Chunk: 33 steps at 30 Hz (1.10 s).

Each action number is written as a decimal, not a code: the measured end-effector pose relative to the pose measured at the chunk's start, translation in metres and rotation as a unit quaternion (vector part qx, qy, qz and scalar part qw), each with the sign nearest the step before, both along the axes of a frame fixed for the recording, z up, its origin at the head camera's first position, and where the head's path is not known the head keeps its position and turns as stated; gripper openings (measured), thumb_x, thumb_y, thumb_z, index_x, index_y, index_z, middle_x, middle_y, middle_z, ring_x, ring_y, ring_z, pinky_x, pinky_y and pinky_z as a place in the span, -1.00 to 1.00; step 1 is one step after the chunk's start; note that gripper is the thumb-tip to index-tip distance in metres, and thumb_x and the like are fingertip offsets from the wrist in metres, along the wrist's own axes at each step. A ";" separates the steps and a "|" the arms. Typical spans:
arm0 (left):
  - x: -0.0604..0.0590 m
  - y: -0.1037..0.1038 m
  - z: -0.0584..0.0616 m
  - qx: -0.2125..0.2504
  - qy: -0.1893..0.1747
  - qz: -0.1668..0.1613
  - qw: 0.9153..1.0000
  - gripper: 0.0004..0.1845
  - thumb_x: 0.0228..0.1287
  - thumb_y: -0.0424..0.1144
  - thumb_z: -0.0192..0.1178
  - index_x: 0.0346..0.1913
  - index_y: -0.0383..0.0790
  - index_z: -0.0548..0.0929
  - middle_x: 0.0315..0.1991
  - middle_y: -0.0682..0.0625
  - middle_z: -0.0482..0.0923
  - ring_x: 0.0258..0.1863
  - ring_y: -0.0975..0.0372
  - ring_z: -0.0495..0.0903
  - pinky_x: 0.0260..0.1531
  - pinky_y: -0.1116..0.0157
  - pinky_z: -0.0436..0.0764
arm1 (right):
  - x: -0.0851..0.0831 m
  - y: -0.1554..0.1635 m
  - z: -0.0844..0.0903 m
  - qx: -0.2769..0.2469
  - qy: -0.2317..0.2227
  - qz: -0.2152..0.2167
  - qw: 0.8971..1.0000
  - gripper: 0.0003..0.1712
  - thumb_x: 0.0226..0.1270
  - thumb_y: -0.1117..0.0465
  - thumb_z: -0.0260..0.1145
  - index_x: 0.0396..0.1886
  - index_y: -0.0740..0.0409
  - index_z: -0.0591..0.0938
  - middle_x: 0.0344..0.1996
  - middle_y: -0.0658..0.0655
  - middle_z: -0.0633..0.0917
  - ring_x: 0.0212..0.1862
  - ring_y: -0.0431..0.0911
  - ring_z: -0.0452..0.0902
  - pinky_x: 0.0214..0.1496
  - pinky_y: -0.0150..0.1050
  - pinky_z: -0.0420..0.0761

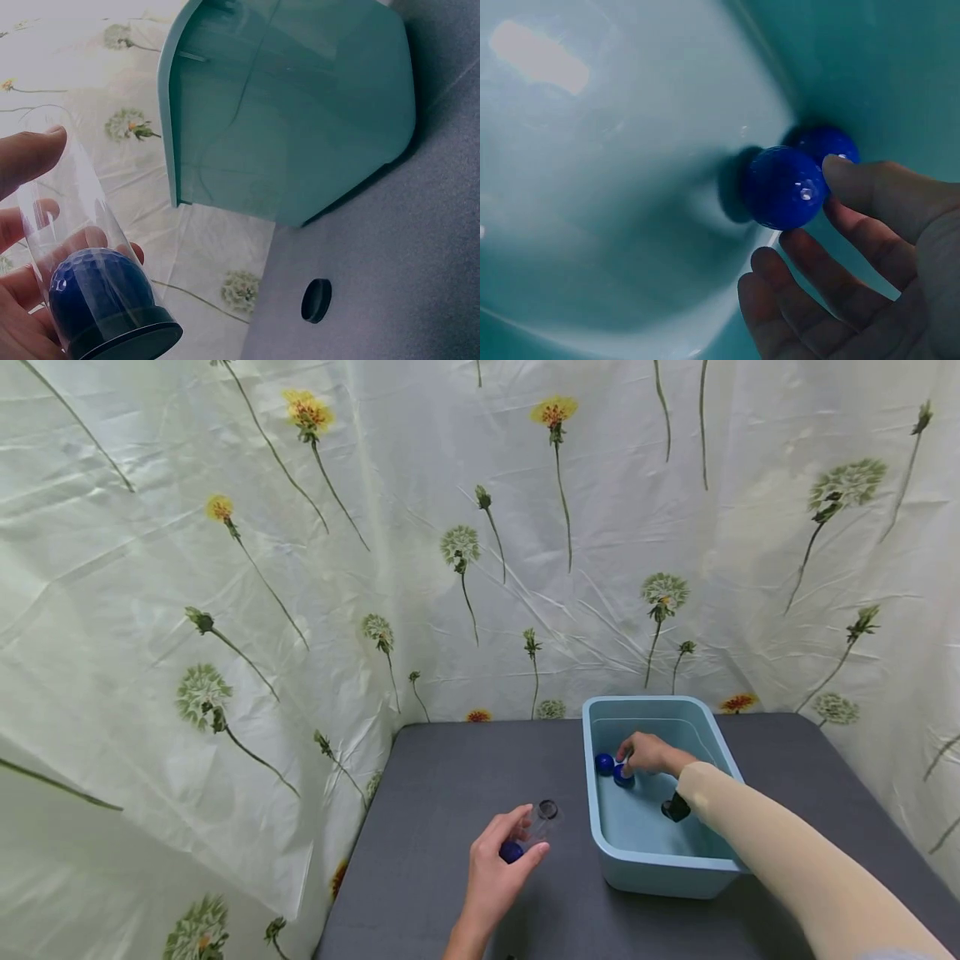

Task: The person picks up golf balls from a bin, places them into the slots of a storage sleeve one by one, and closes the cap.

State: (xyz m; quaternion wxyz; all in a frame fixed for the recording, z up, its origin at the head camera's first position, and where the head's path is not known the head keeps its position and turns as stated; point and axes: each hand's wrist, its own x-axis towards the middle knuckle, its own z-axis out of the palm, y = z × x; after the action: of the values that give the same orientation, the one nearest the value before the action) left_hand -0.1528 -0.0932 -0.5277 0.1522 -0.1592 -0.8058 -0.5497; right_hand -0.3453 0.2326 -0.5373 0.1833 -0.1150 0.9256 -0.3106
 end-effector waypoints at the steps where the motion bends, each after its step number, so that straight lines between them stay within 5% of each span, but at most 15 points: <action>1: 0.000 0.000 -0.001 -0.002 -0.003 0.000 1.000 -0.45 0.13 -0.31 0.51 0.22 -0.07 0.63 -0.11 0.02 0.64 -0.21 0.11 0.68 -0.17 0.12 0.67 | 0.001 -0.001 0.000 0.006 -0.001 0.001 1.000 -0.64 0.17 0.35 0.47 -0.02 0.36 0.68 -0.07 0.30 0.68 -0.13 0.04 0.59 -0.13 -0.04 0.63; 7: 0.000 -0.003 -0.003 0.006 0.005 -0.012 1.000 -0.45 0.17 -0.13 0.50 0.25 0.05 0.62 -0.08 0.10 0.64 -0.18 0.13 0.68 -0.15 0.18 0.67 | 0.004 -0.004 0.000 0.040 0.009 0.008 0.999 -0.58 0.11 0.36 0.50 0.01 0.35 0.67 -0.14 0.27 0.66 -0.19 0.04 0.58 -0.16 -0.05 0.63; 14: 0.000 -0.005 -0.006 0.013 0.048 -0.019 0.999 -0.45 0.15 -0.16 0.51 0.23 -0.05 0.64 -0.10 0.05 0.65 -0.22 0.11 0.69 -0.18 0.14 0.67 | 0.005 -0.005 -0.009 0.069 -0.022 0.019 0.997 -0.64 0.07 0.37 0.51 -0.07 0.24 0.70 -0.18 0.18 0.65 -0.20 0.00 0.58 -0.18 -0.08 0.64; 20: 0.003 -0.003 -0.001 0.010 0.010 -0.005 1.000 -0.45 0.13 -0.21 0.52 0.22 -0.03 0.64 -0.11 0.06 0.65 -0.21 0.04 0.69 -0.16 0.18 0.67 | 0.006 -0.006 -0.012 0.070 -0.051 0.009 0.996 -0.66 0.05 0.42 0.51 -0.14 0.20 0.69 -0.27 0.11 0.62 -0.24 -0.03 0.57 -0.20 -0.13 0.65; 29: 0.015 0.000 0.033 0.019 -0.019 -0.009 1.000 -0.48 0.15 -0.28 0.50 0.21 -0.07 0.65 -0.12 0.04 0.64 -0.20 -0.01 0.68 -0.15 0.14 0.66 | 0.008 -0.005 -0.009 0.062 -0.067 0.014 0.996 -0.65 0.04 0.45 0.51 -0.12 0.21 0.68 -0.30 0.11 0.61 -0.29 -0.04 0.58 -0.25 -0.15 0.65; 33: 0.012 -0.001 0.026 0.016 -0.025 -0.003 1.000 -0.46 0.16 -0.27 0.50 0.23 -0.06 0.63 -0.12 0.04 0.64 -0.19 0.08 0.68 -0.14 0.13 0.67 | 0.010 -0.006 -0.001 0.053 -0.058 0.030 0.996 -0.61 0.02 0.47 0.51 -0.10 0.22 0.68 -0.32 0.11 0.61 -0.33 -0.05 0.58 -0.29 -0.15 0.66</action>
State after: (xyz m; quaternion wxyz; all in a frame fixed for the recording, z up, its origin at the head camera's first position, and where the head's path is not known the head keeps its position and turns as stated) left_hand -0.1411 -0.0945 -0.5021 0.1330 -0.1455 -0.8001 -0.5666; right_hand -0.3356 0.2270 -0.5383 0.2515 -0.1144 0.9246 -0.2621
